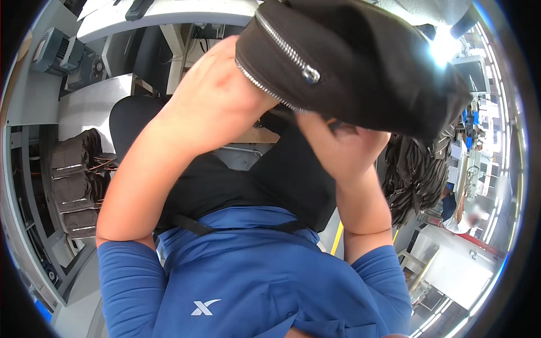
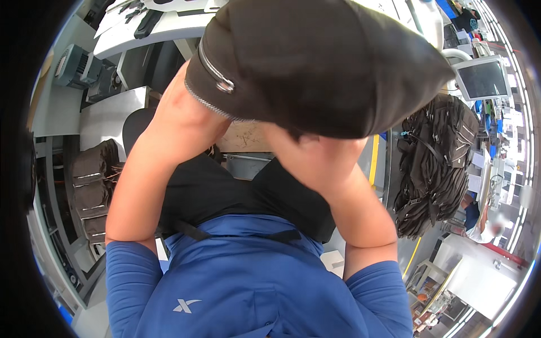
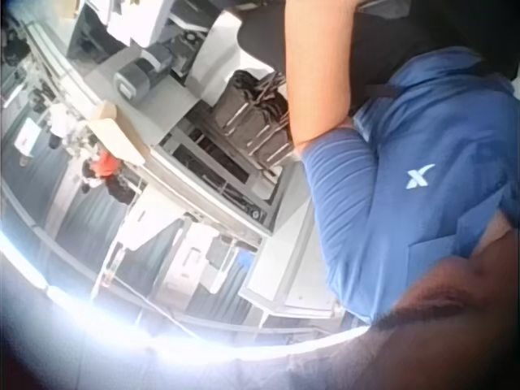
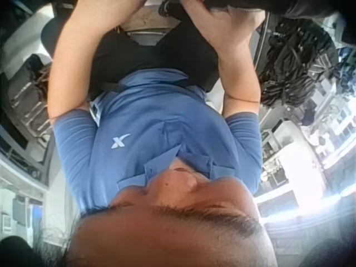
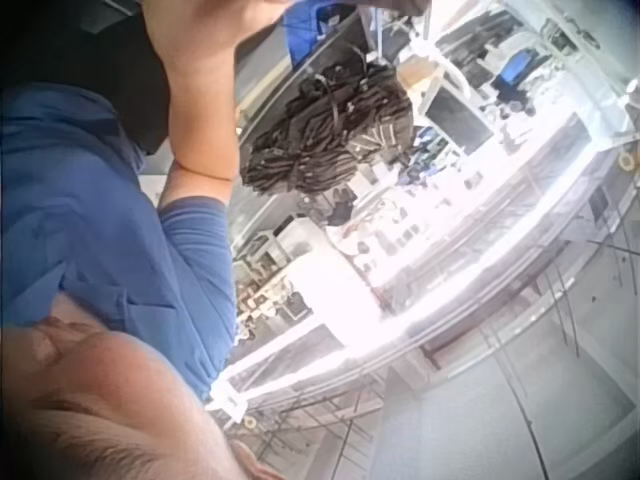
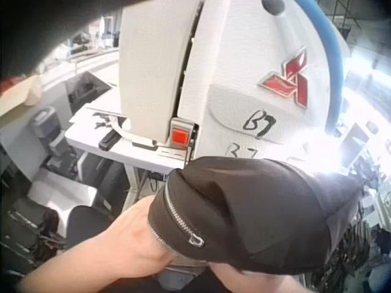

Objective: Sewing components of a leather bag using an industrial sewing machine.

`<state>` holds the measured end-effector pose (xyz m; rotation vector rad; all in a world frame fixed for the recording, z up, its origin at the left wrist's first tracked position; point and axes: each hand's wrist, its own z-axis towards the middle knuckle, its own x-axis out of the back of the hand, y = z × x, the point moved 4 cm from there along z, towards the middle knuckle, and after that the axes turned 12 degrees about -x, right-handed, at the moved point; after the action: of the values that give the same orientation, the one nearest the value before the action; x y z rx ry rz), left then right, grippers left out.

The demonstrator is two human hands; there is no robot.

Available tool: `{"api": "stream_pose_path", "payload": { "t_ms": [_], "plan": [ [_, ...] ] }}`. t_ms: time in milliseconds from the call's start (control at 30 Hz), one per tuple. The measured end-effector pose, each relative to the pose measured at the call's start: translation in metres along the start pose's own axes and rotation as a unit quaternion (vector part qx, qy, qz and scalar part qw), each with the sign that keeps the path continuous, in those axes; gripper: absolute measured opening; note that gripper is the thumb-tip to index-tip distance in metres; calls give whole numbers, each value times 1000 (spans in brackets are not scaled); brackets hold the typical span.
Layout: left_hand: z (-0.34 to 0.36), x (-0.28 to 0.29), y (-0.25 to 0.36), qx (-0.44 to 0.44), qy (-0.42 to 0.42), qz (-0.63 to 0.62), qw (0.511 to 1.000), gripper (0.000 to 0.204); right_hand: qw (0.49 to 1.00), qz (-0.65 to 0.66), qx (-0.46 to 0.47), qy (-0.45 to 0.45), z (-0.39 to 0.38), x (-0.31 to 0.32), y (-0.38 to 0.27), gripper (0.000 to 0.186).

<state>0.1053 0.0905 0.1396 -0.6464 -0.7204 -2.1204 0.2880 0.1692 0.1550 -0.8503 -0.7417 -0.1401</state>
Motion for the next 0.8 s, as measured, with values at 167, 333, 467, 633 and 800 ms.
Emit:
{"api": "stream_pose_path", "payload": {
  "t_ms": [167,333,467,633,800],
  "plan": [
    [-2,-6,3,-90,-28,184,978,26,985,-109,126,43,11,8,16,33],
    [3,-9,5,-94,-25,229,969,26,972,-193,125,40,21,4,18,32],
    [5,-9,5,-127,-33,259,957,28,961,-255,107,11,23,3,17,16],
    [3,-11,4,-99,-58,260,959,24,962,-213,169,32,22,5,20,16],
    [5,-17,6,-108,13,246,963,27,990,-82,113,-35,24,5,29,32]
  ]
}}
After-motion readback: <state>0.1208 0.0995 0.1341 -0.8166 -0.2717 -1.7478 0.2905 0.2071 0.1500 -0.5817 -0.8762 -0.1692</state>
